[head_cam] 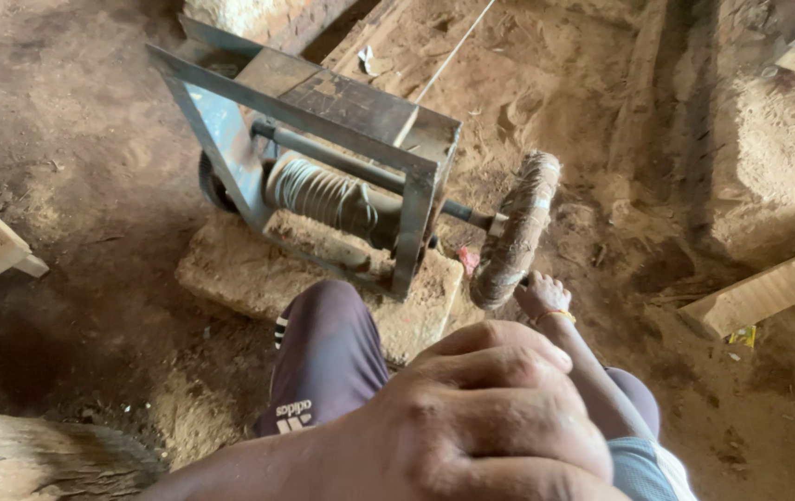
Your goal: The person rotates the handle of a manual spinning machine to wind fibers onto a spindle while using their other hand to guide and compress the material.
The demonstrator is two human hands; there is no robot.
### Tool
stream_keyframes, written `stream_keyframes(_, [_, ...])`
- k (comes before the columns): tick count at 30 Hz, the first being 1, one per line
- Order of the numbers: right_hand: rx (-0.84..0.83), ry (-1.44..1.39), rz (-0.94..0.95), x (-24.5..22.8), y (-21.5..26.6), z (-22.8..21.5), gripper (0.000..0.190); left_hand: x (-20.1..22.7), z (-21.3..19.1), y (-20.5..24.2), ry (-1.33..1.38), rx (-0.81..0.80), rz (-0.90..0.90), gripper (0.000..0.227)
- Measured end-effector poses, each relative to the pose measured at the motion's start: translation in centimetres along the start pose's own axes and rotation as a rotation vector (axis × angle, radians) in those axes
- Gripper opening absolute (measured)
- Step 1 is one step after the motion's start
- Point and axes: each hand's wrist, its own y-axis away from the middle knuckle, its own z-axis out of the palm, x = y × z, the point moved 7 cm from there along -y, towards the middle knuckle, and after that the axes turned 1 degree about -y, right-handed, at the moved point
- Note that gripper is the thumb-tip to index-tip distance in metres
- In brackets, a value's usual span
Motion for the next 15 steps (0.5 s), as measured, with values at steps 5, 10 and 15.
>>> stream_keyframes(5, [-0.032, -0.028, 0.032, -0.5, 1.2, -1.0, 0.053, 0.7, -0.9, 0.5, -0.012, -0.122, -0.005, 0.017])
stream_keyframes(10, [-0.034, -0.022, 0.02, -0.6, 1.8, -0.9, 0.058, 1.5, -1.3, 0.8, 0.027, -0.213, -0.082, 0.011])
stream_keyframes(15, [-0.033, -0.032, 0.019, -0.3, 1.8, -0.5, 0.055, 2.0, -1.7, 1.0, 0.047, -0.225, -0.126, 0.013])
